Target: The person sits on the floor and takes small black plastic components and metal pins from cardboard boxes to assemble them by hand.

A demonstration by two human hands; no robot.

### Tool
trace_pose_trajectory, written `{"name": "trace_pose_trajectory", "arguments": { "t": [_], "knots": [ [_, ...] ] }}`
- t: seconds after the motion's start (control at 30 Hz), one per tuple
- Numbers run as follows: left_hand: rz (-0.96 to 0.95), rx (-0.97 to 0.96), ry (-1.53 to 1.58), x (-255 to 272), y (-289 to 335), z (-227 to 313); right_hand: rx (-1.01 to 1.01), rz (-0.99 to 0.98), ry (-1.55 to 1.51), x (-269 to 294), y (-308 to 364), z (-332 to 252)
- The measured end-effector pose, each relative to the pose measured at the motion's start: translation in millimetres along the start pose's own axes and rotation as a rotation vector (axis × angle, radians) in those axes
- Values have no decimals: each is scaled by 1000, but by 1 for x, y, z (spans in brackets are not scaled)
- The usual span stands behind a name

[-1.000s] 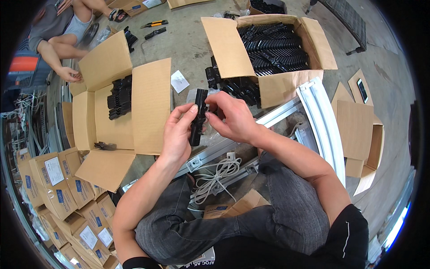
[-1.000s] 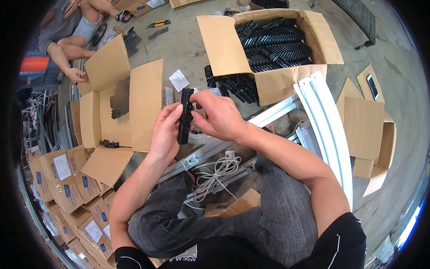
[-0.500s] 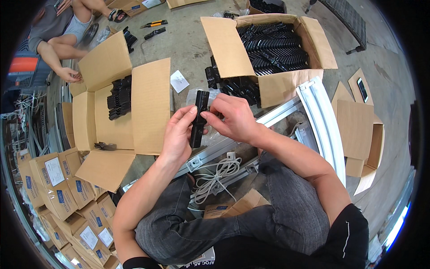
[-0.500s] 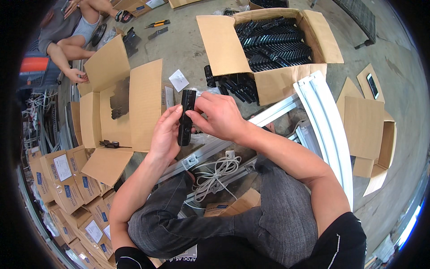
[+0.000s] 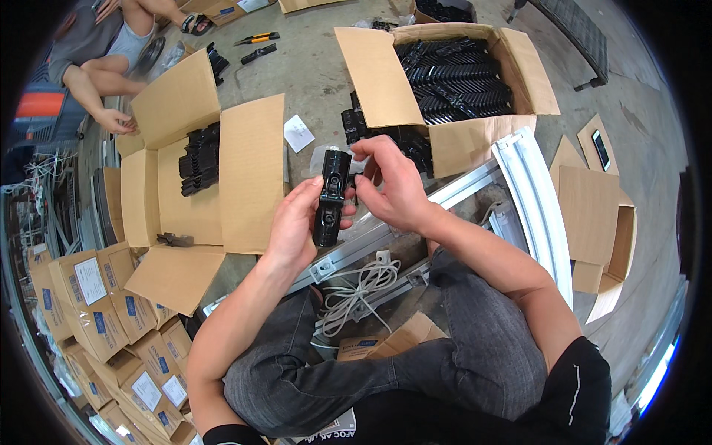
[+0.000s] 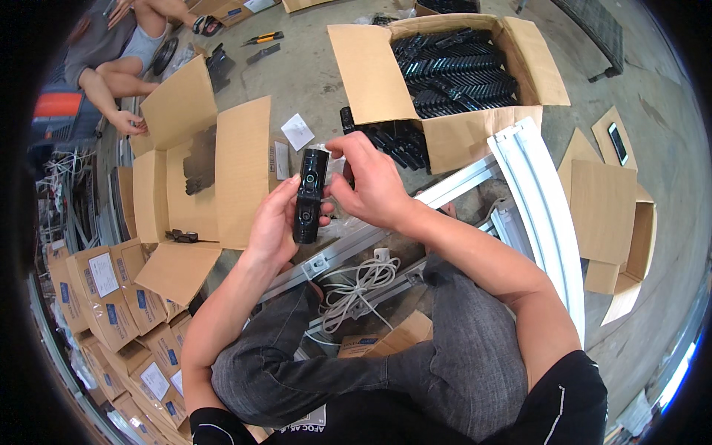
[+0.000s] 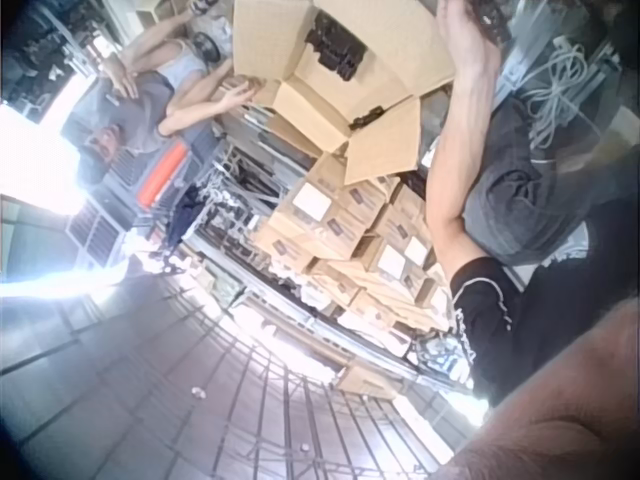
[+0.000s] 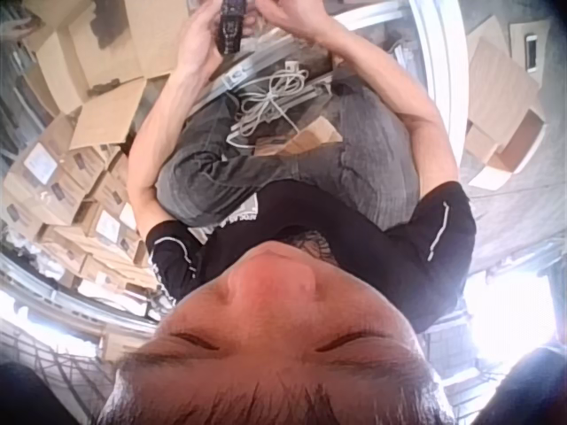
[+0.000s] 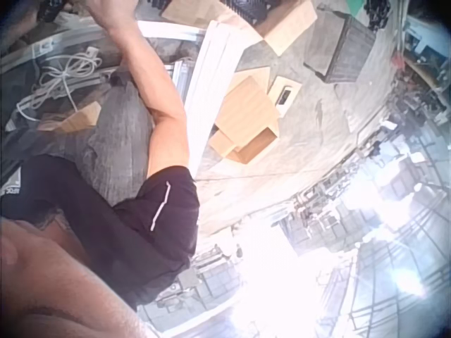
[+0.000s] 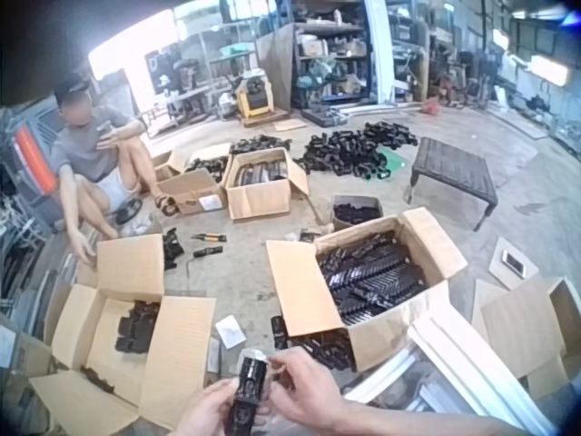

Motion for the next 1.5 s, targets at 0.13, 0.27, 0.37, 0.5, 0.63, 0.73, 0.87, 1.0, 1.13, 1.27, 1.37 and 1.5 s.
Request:
{"name": "trace_pose_trajectory", "arguments": {
  "t": [0.13, 0.27, 0.37, 0.5, 0.63, 0.73, 0.87, 1.0, 1.13, 1.27, 1.37, 1.5],
  "knots": [
    [-52, 118, -66, 4, 3, 0, 230, -92, 163, 4, -8, -12],
    [-112, 246, -151, 17, 8, -2, 413, -466, 249, -6, -2, -1],
    [-98, 299, -255, 16, 17, 3, 284, -658, 337, -7, 5, 8],
    [-36, 237, -357, 13, 28, 15, 83, -724, 268, 0, 12, 41],
    [46, 44, -451, 21, 37, 31, -272, -645, 226, 20, 8, 71],
    [-66, 63, -447, 22, 33, 30, -634, -596, 94, 28, 12, 107],
    [-155, 121, -491, 20, 36, 29, -933, -508, 37, 9, 3, 144],
    [-131, 98, -484, 22, 36, 33, -945, -480, 111, -20, -19, 157],
    [-188, 75, -341, 15, 33, 50, -835, -385, 402, -33, -32, 187],
    [-137, -52, -265, 29, 38, 75, -563, -171, 802, -46, -42, 165],
    [-83, -177, -265, 46, 41, 102, -563, -177, 786, -39, -37, 161],
    [100, -388, -154, 71, 45, 138, -500, -126, 762, -33, -21, 160]
  ]
}}
Point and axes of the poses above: each hand's wrist, its own y-axis away from the middle knuckle, its own x-axis out of the back of the hand, z = x × y, the point moved 2 cm from there along -y, towards the middle knuckle, and after that the axes turned 2 degrees about z, right-handed, at the moved point
